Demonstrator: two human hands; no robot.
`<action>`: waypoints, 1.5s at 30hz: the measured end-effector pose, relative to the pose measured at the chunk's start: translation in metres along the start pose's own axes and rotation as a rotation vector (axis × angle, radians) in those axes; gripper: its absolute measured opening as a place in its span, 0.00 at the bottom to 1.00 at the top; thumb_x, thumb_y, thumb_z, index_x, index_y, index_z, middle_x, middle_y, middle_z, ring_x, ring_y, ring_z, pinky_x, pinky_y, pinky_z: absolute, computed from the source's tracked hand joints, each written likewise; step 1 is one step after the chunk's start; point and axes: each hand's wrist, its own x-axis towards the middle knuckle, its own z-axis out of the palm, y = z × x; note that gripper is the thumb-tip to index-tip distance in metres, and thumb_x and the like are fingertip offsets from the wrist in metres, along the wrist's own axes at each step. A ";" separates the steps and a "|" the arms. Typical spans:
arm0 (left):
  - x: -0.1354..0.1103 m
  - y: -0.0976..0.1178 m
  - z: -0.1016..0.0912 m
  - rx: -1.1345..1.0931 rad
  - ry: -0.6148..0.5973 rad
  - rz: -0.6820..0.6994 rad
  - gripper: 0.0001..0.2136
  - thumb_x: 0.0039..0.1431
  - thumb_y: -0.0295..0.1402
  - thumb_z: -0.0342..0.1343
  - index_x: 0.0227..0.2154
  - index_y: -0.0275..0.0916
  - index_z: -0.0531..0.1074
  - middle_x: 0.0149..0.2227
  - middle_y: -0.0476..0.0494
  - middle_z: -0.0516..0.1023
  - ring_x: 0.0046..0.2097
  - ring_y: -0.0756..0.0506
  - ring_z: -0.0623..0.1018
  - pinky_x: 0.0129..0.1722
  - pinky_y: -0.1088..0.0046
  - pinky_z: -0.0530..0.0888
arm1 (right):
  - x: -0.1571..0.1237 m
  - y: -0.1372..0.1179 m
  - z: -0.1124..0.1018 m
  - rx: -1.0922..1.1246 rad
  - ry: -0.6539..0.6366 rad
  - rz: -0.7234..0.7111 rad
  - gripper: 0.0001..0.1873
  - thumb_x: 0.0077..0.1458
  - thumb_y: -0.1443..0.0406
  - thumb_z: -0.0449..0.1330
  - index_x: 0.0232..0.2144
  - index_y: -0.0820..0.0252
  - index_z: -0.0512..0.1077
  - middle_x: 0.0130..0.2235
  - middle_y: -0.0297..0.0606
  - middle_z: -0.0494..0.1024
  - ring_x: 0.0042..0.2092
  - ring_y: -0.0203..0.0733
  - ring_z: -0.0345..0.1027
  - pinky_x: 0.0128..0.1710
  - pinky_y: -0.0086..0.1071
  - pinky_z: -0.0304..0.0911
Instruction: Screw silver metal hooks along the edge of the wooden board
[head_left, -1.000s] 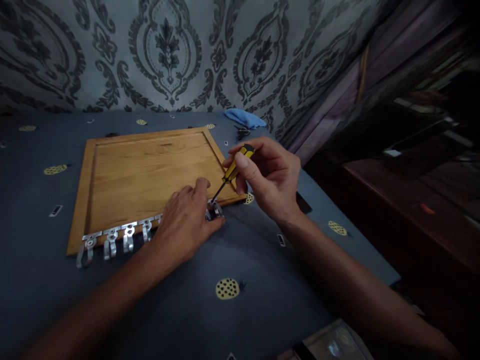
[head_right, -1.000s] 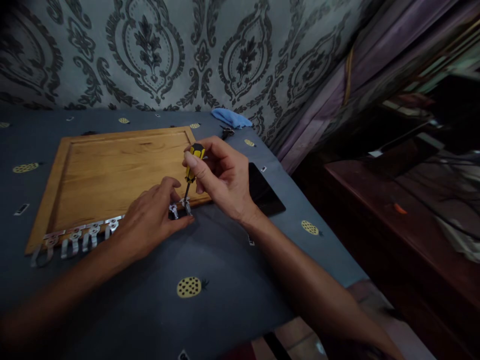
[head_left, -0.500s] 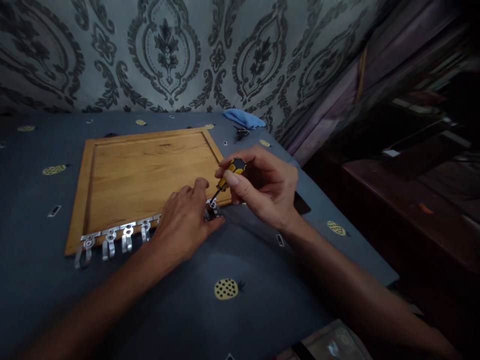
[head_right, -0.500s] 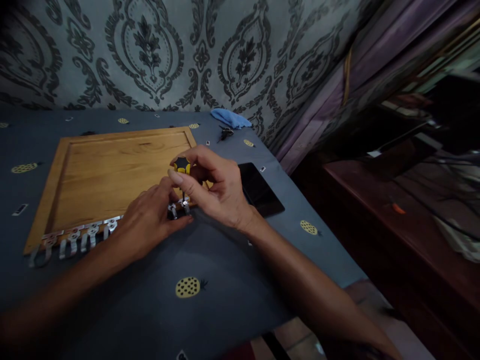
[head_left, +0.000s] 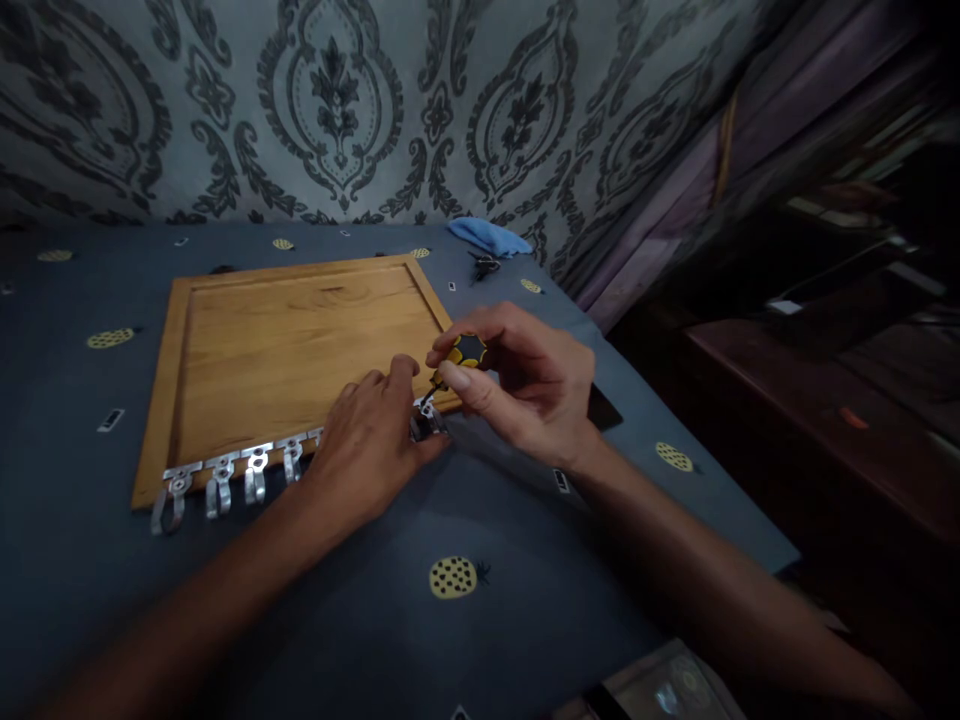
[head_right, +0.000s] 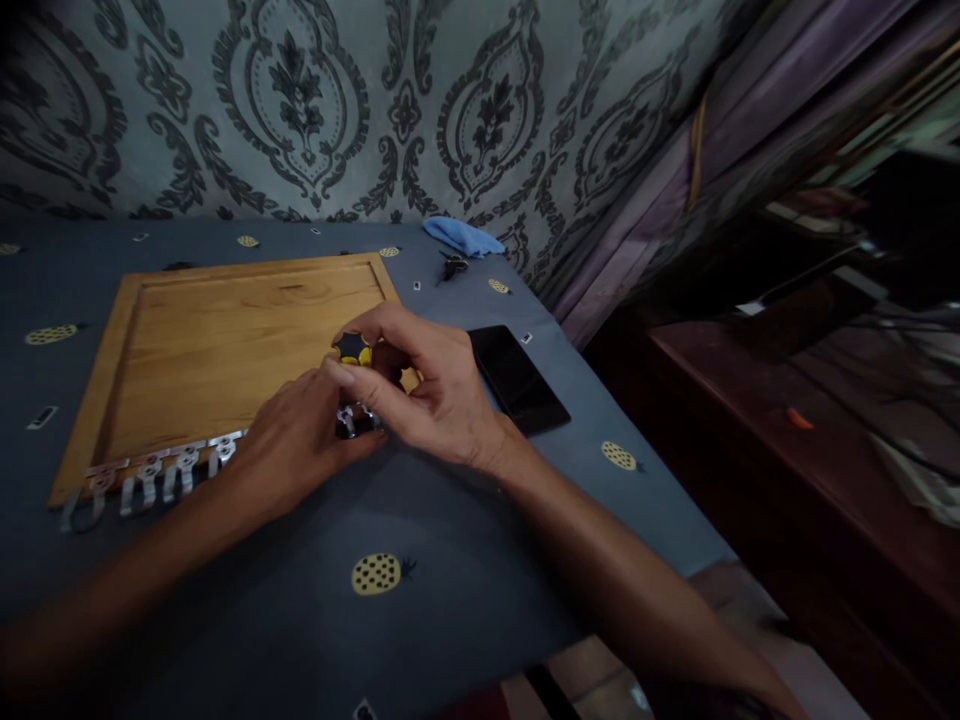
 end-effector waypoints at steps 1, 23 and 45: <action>0.000 0.000 0.000 0.003 -0.001 -0.004 0.20 0.60 0.38 0.60 0.51 0.39 0.62 0.47 0.36 0.76 0.50 0.34 0.76 0.48 0.53 0.73 | 0.000 0.001 0.000 -0.001 0.011 0.006 0.08 0.62 0.59 0.64 0.38 0.57 0.75 0.32 0.34 0.77 0.27 0.33 0.68 0.24 0.28 0.69; 0.000 0.003 -0.003 -0.003 -0.009 -0.042 0.23 0.58 0.36 0.64 0.51 0.40 0.60 0.46 0.40 0.77 0.49 0.35 0.77 0.49 0.55 0.72 | 0.000 0.008 0.003 0.049 0.138 0.109 0.10 0.63 0.55 0.63 0.37 0.54 0.73 0.32 0.33 0.74 0.24 0.32 0.63 0.20 0.29 0.64; 0.000 0.002 0.000 0.002 0.007 -0.035 0.25 0.58 0.37 0.63 0.53 0.38 0.59 0.46 0.38 0.77 0.49 0.35 0.77 0.50 0.53 0.72 | 0.006 0.010 0.003 0.147 0.110 0.198 0.15 0.57 0.52 0.67 0.35 0.54 0.71 0.28 0.29 0.71 0.21 0.29 0.63 0.16 0.26 0.61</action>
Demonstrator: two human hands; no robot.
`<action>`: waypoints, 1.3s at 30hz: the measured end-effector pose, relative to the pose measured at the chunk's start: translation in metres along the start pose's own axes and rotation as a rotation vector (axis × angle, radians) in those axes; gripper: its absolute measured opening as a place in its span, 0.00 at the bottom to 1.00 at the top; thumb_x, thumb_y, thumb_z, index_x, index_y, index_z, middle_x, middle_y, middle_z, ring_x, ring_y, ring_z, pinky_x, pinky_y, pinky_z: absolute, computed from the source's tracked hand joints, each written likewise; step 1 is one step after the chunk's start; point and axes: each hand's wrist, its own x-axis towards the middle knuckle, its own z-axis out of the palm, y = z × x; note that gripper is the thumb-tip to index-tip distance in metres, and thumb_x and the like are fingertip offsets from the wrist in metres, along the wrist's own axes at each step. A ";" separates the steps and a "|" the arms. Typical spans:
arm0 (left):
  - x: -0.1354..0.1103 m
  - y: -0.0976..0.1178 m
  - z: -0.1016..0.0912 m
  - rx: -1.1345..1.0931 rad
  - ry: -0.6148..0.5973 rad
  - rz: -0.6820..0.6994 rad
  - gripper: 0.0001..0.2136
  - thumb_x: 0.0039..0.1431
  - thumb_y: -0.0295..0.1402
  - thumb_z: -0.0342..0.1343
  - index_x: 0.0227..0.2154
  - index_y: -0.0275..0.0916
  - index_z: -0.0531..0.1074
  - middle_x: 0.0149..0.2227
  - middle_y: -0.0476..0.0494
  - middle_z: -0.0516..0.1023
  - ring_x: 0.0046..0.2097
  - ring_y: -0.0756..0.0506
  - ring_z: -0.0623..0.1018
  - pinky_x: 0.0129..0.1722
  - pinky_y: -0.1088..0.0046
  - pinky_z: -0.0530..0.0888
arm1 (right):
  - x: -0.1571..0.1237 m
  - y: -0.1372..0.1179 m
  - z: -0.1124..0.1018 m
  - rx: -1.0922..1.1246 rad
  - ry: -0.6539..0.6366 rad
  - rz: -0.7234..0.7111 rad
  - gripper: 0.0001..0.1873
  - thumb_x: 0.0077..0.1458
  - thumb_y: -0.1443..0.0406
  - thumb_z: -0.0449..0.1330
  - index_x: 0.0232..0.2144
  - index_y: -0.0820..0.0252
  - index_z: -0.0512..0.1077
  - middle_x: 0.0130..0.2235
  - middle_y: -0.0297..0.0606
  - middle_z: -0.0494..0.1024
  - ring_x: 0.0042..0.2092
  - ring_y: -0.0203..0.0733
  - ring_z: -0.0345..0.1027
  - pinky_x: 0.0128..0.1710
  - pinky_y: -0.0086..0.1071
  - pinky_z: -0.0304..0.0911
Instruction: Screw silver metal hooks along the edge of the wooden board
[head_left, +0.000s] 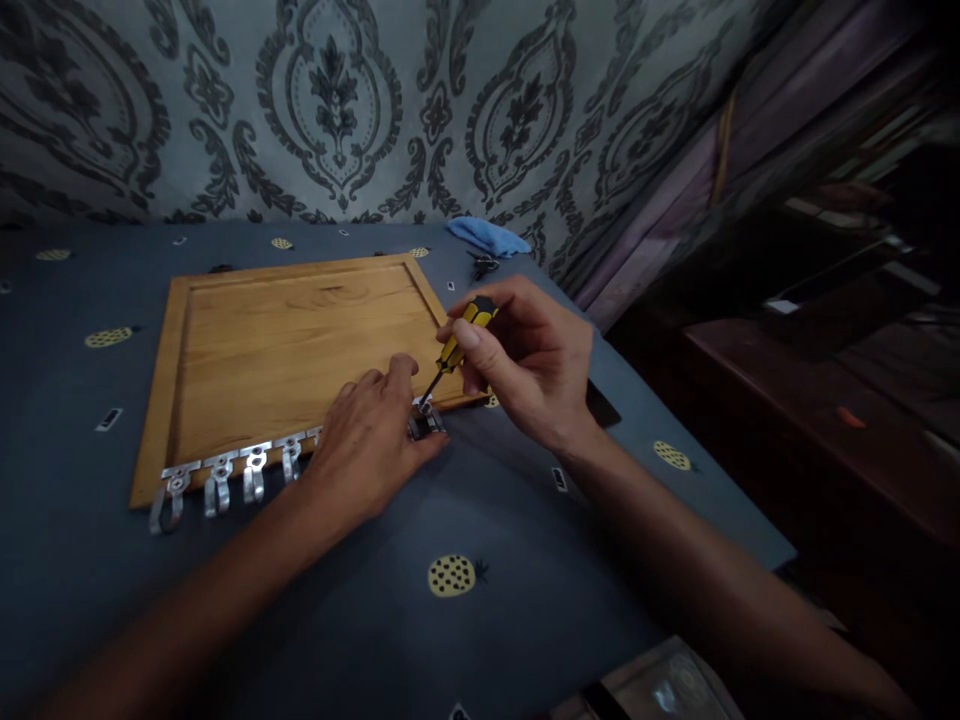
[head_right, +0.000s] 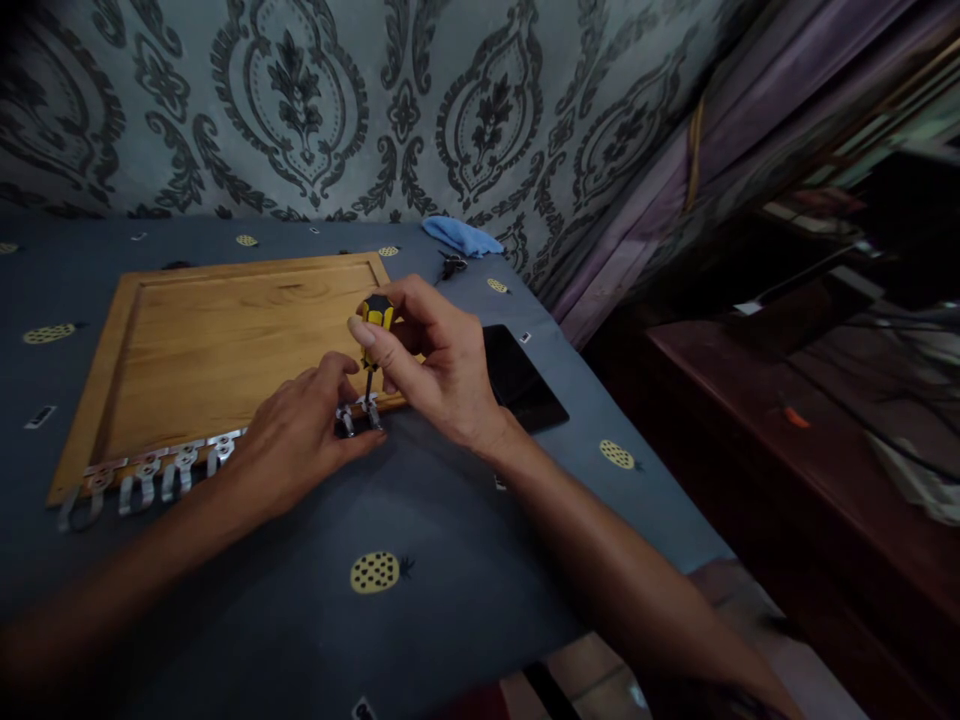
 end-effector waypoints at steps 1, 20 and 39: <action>0.000 0.000 0.000 0.001 0.003 0.005 0.24 0.58 0.37 0.63 0.53 0.38 0.59 0.45 0.38 0.77 0.48 0.35 0.77 0.50 0.54 0.72 | 0.000 0.000 0.000 -0.011 0.003 -0.010 0.15 0.57 0.52 0.68 0.35 0.54 0.71 0.28 0.29 0.71 0.21 0.30 0.62 0.16 0.26 0.60; -0.001 -0.001 -0.001 -0.002 -0.010 0.020 0.24 0.59 0.36 0.63 0.52 0.38 0.58 0.48 0.37 0.76 0.50 0.35 0.76 0.51 0.54 0.72 | 0.003 0.004 -0.003 0.011 -0.020 -0.054 0.12 0.56 0.57 0.70 0.33 0.55 0.71 0.27 0.27 0.72 0.20 0.29 0.65 0.17 0.25 0.62; 0.000 0.002 -0.002 0.002 -0.005 -0.002 0.24 0.58 0.37 0.64 0.52 0.39 0.61 0.45 0.38 0.77 0.49 0.34 0.77 0.50 0.54 0.72 | 0.005 0.005 -0.004 0.019 -0.048 0.026 0.15 0.57 0.53 0.68 0.40 0.57 0.76 0.33 0.33 0.77 0.24 0.30 0.66 0.20 0.26 0.66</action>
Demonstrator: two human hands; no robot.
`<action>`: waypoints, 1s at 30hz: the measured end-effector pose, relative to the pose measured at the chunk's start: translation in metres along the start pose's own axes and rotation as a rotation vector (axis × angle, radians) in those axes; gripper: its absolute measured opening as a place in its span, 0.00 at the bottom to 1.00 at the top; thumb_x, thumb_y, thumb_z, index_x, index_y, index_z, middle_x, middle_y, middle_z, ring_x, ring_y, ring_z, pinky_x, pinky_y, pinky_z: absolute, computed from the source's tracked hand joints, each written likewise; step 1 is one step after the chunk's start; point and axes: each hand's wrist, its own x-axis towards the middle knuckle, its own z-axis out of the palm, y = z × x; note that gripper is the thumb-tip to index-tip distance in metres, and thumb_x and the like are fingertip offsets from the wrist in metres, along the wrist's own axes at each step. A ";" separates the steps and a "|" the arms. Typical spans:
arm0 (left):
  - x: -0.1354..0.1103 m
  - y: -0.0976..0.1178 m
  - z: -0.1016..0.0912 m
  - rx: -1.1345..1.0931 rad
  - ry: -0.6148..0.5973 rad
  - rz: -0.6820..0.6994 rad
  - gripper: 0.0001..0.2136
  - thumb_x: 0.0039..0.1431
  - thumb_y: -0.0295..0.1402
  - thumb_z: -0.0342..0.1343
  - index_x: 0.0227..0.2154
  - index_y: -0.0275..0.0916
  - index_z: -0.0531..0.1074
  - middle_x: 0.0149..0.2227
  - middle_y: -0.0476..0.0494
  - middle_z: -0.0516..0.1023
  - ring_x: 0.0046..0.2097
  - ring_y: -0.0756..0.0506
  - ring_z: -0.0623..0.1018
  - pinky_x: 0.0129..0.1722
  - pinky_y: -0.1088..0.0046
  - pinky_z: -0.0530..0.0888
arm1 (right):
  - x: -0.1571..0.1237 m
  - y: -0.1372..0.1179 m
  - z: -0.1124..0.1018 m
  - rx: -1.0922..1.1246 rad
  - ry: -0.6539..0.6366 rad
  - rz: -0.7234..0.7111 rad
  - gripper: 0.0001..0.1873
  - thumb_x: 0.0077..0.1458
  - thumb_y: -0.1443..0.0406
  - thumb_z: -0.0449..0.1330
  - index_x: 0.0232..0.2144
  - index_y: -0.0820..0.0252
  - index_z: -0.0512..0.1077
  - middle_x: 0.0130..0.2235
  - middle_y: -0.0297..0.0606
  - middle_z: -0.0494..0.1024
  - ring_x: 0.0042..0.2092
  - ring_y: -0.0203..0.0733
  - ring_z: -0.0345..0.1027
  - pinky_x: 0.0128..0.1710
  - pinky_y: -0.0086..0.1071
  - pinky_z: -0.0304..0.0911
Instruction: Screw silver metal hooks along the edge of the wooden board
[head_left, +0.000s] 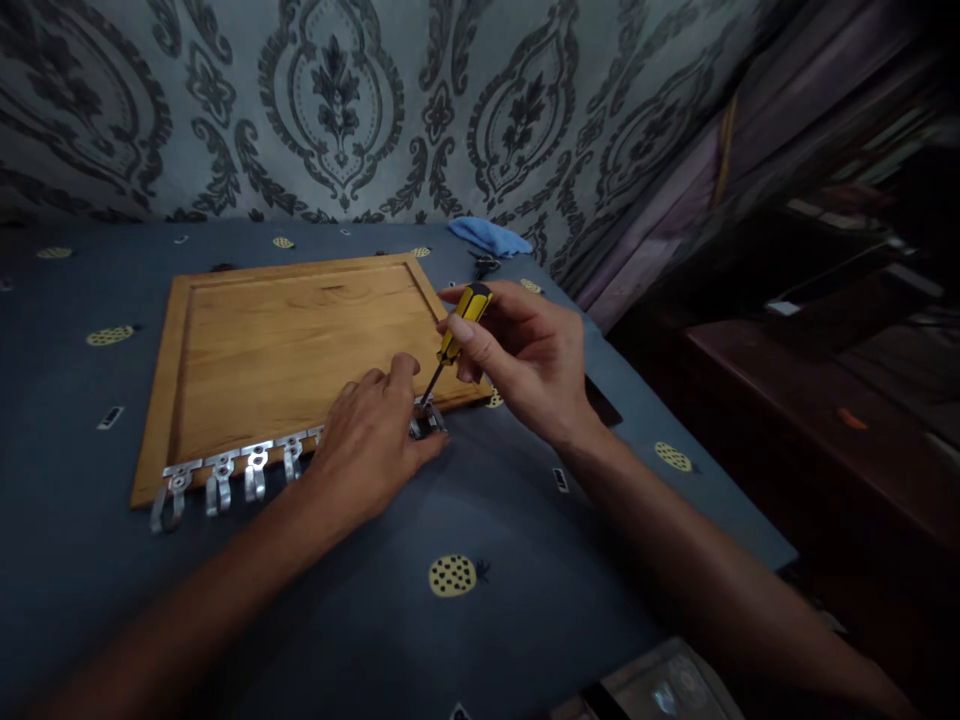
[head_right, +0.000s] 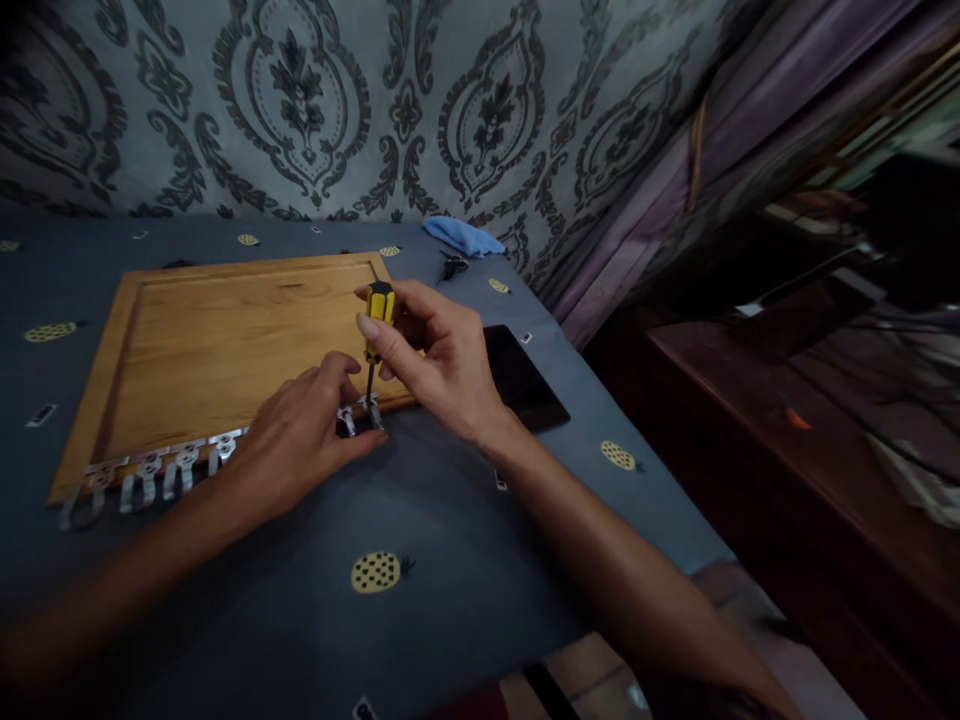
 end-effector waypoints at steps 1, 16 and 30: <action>0.000 0.000 0.000 -0.003 0.000 0.000 0.24 0.57 0.37 0.64 0.52 0.39 0.61 0.45 0.38 0.77 0.49 0.34 0.77 0.50 0.54 0.73 | 0.000 0.001 0.001 0.005 0.005 -0.008 0.16 0.56 0.53 0.69 0.39 0.57 0.76 0.35 0.33 0.78 0.24 0.30 0.66 0.20 0.26 0.66; 0.001 0.001 -0.002 -0.004 -0.030 -0.013 0.25 0.58 0.36 0.64 0.54 0.36 0.60 0.47 0.36 0.77 0.51 0.33 0.76 0.51 0.52 0.72 | -0.001 0.004 0.005 0.002 0.077 -0.009 0.15 0.53 0.56 0.71 0.32 0.55 0.70 0.26 0.26 0.68 0.21 0.30 0.64 0.18 0.26 0.63; 0.000 0.001 -0.001 0.001 -0.033 -0.006 0.25 0.59 0.36 0.63 0.54 0.36 0.59 0.48 0.36 0.76 0.51 0.34 0.76 0.51 0.54 0.72 | -0.003 0.003 0.007 -0.035 0.145 -0.063 0.16 0.54 0.55 0.71 0.30 0.55 0.69 0.25 0.26 0.66 0.21 0.29 0.64 0.17 0.26 0.63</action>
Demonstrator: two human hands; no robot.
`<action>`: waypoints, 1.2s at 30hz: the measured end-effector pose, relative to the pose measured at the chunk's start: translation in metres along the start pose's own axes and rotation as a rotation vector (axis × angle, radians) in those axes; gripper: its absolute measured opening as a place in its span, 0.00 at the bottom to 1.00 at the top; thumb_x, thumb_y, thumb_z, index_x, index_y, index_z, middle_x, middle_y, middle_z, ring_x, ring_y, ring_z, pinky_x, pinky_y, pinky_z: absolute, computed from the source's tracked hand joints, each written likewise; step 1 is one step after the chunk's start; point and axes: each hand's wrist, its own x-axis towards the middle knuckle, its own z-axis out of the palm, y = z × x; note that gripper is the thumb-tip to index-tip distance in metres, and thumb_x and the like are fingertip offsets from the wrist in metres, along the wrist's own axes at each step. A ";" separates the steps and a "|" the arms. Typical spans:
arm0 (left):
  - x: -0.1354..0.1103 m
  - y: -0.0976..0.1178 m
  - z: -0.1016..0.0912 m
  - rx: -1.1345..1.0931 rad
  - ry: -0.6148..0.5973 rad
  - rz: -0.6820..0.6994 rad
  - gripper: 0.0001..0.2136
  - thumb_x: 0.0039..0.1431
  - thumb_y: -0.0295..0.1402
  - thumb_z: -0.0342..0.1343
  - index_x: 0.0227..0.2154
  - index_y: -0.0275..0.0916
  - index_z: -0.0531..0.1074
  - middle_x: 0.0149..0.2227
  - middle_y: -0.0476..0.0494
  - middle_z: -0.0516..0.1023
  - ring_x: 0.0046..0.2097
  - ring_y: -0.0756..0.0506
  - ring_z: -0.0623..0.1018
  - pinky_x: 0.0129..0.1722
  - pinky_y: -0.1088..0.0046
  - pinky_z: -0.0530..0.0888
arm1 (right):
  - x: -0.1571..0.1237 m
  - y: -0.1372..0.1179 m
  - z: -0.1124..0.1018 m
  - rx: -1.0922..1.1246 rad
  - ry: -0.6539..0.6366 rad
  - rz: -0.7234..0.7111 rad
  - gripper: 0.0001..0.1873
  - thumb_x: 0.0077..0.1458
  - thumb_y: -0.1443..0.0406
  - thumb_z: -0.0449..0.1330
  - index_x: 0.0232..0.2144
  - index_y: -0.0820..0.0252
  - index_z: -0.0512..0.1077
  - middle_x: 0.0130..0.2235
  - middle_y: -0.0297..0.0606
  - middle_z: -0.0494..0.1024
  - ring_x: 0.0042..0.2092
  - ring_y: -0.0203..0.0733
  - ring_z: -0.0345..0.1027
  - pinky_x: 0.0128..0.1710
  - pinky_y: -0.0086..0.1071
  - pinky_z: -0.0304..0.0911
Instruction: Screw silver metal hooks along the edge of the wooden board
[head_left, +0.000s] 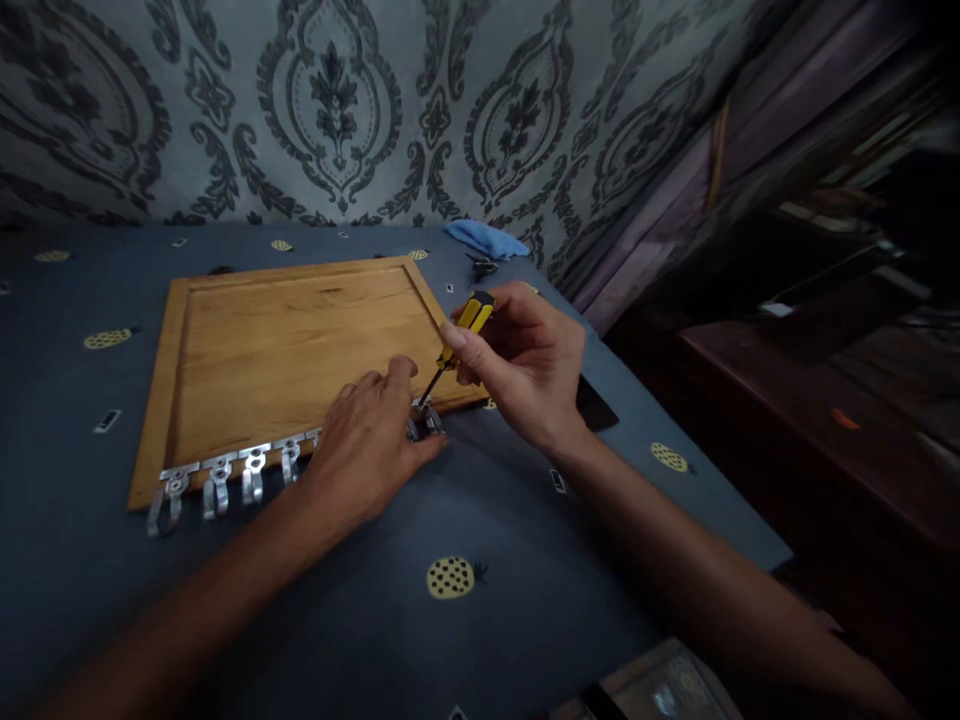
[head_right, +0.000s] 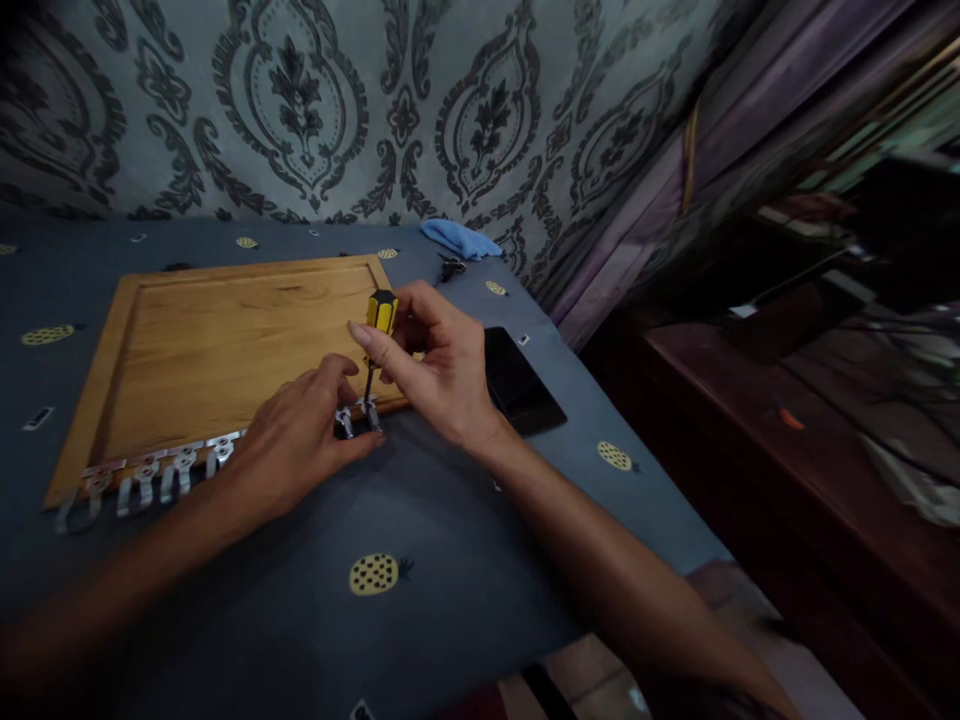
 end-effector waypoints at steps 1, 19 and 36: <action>0.000 0.000 0.000 -0.003 -0.003 0.002 0.25 0.59 0.36 0.63 0.55 0.36 0.59 0.48 0.36 0.76 0.51 0.34 0.75 0.51 0.54 0.71 | 0.000 -0.002 0.000 -0.017 0.028 -0.010 0.16 0.54 0.55 0.70 0.30 0.55 0.68 0.25 0.26 0.67 0.21 0.29 0.63 0.17 0.26 0.63; 0.000 -0.002 0.001 -0.012 0.002 0.002 0.25 0.59 0.36 0.63 0.54 0.37 0.59 0.49 0.37 0.76 0.51 0.35 0.75 0.51 0.54 0.72 | -0.004 -0.001 -0.001 -0.043 0.014 0.008 0.17 0.54 0.52 0.70 0.29 0.54 0.69 0.25 0.29 0.67 0.22 0.31 0.62 0.18 0.28 0.59; 0.000 -0.003 0.005 0.009 0.045 0.019 0.24 0.59 0.38 0.63 0.54 0.38 0.60 0.45 0.39 0.77 0.48 0.34 0.77 0.49 0.53 0.73 | -0.003 -0.001 -0.003 -0.071 -0.086 -0.021 0.16 0.54 0.54 0.71 0.31 0.56 0.70 0.28 0.29 0.70 0.25 0.32 0.62 0.21 0.28 0.63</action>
